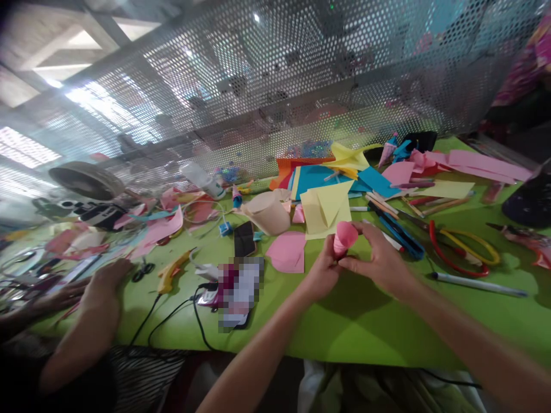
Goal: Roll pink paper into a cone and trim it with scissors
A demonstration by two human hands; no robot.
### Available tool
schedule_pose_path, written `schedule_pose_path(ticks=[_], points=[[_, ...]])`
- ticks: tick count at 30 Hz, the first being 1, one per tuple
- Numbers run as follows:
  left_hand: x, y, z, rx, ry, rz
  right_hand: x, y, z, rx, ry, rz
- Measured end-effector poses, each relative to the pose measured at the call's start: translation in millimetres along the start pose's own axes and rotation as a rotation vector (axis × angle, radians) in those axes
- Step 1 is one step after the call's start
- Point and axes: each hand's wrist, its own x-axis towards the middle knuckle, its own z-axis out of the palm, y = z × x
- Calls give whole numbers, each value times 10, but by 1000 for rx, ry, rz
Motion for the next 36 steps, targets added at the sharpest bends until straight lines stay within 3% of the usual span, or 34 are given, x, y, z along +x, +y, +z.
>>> schedule_pose_path(ticks=[5,11,13,16,20,23,27,30,36], points=[[-28,61,13,198,-29,43,-19,-44,27,41,40,44],[0,118,-103,-132,-194,-47,1,-30,-37,212,79,162],[-1,116,-172,-247,-200,-107,13,-25,-64,278,68,190],[-3,115,-227,-287,-125,-201,27,-28,-91,359,69,223],[16,140,-201,-337,-215,-239,34,-33,-101,400,78,237],[32,142,-177,-350,-217,-233,38,-36,-115,391,46,236],[42,107,-190,-379,-173,-231,56,-34,-181,282,11,143],[37,105,-206,-402,-153,-233,81,-17,-251,38,45,-16],[19,141,-217,-331,-189,-255,116,-23,-312,-198,37,-200]])
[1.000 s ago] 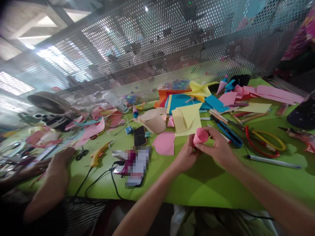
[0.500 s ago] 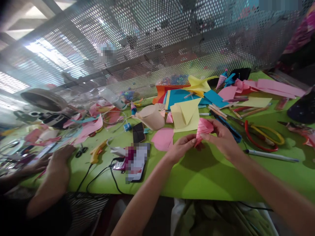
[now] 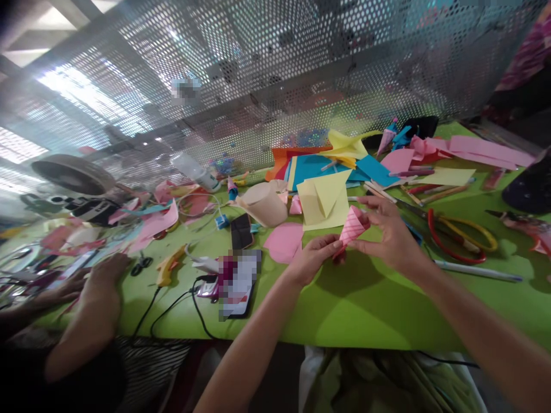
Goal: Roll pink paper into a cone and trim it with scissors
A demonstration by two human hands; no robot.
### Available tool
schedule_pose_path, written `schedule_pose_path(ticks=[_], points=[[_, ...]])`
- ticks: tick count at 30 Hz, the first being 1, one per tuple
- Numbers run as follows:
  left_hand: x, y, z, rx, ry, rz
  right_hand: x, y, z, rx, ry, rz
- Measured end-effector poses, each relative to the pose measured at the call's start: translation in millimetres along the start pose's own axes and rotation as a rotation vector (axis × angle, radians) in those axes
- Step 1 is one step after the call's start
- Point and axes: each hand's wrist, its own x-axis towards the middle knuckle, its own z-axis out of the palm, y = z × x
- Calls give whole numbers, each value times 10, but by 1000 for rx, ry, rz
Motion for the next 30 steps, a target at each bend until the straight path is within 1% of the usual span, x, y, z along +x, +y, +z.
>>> schedule_pose_path(ticks=[5,11,13,16,18,22,24,27,30], points=[[4,-20,-8,-3,5,-27,-2,-47,-8,-107,-23,-32],[5,-29,-15,5,9,-32,2,-51,-3,-80,-66,-47],[9,-31,-18,22,11,-20,3,-47,2,-93,-49,-61],[17,-27,-3,46,69,60,5,-29,-1,-120,7,-42],[19,-18,24,70,143,122,6,-14,-5,-140,45,-9],[4,-14,91,277,309,214,2,-7,16,-159,113,36],[-4,-27,111,375,362,238,-5,-22,42,-157,130,42],[-4,-57,113,400,375,243,-16,-51,72,-154,120,33],[4,-77,104,300,344,245,-21,-64,79,-155,123,32]])
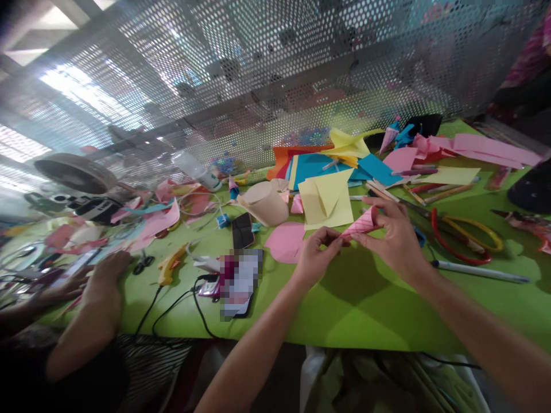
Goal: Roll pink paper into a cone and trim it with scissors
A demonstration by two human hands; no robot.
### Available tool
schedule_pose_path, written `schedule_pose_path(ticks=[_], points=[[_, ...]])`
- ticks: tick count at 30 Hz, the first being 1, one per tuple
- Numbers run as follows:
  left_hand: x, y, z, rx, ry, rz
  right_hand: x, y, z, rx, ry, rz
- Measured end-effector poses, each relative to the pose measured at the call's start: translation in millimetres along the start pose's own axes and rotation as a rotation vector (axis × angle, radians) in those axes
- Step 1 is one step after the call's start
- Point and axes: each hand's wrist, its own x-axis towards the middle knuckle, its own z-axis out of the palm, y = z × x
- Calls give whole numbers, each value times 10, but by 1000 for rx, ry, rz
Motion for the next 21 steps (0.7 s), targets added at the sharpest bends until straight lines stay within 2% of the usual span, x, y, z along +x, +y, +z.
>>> schedule_pose_path(ticks=[3,8,13,21], points=[[3,-1,1,-41,-9,-1,-2,5,2,6,18,16],[5,-7,8,32,5,18,-6,-4,11,2,27,26],[27,-57,0,-55,-16,-12,2,1,-7,8,14,55],[43,-32,-38,-175,8,-72,11,88,-14,69,87,145]])
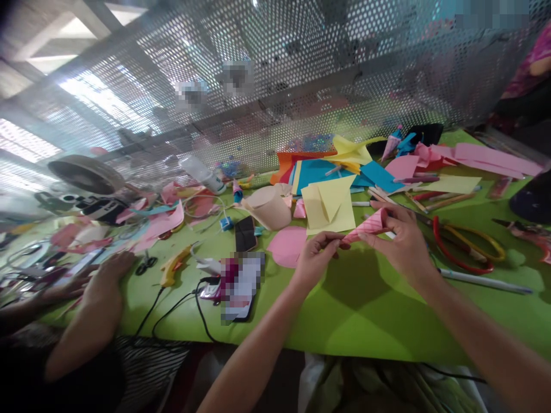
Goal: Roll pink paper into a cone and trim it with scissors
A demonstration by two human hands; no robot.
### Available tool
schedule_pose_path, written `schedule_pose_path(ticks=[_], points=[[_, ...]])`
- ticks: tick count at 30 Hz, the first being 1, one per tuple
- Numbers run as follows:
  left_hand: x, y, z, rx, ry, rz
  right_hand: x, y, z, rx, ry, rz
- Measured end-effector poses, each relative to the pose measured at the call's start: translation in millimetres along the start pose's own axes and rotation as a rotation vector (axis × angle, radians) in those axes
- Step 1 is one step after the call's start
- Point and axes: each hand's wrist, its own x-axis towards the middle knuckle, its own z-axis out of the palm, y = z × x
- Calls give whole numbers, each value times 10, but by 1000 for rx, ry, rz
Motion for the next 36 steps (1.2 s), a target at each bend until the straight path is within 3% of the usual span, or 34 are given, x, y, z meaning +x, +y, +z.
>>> schedule_pose_path(ticks=[16,26,30,36], points=[[21,1,-10,-45,-29,-89,-26,-28,-15,-28,-9,-130],[1,34,-14,-136,-126,-140,-28,-69,-24,-44,-4,-136],[8,24,-16,-133,-103,-137,-22,-70,-27,-9,-27,-114],[-30,89,-48,119,-50,-19,-12,-52,-47,-55,-36,-197]])
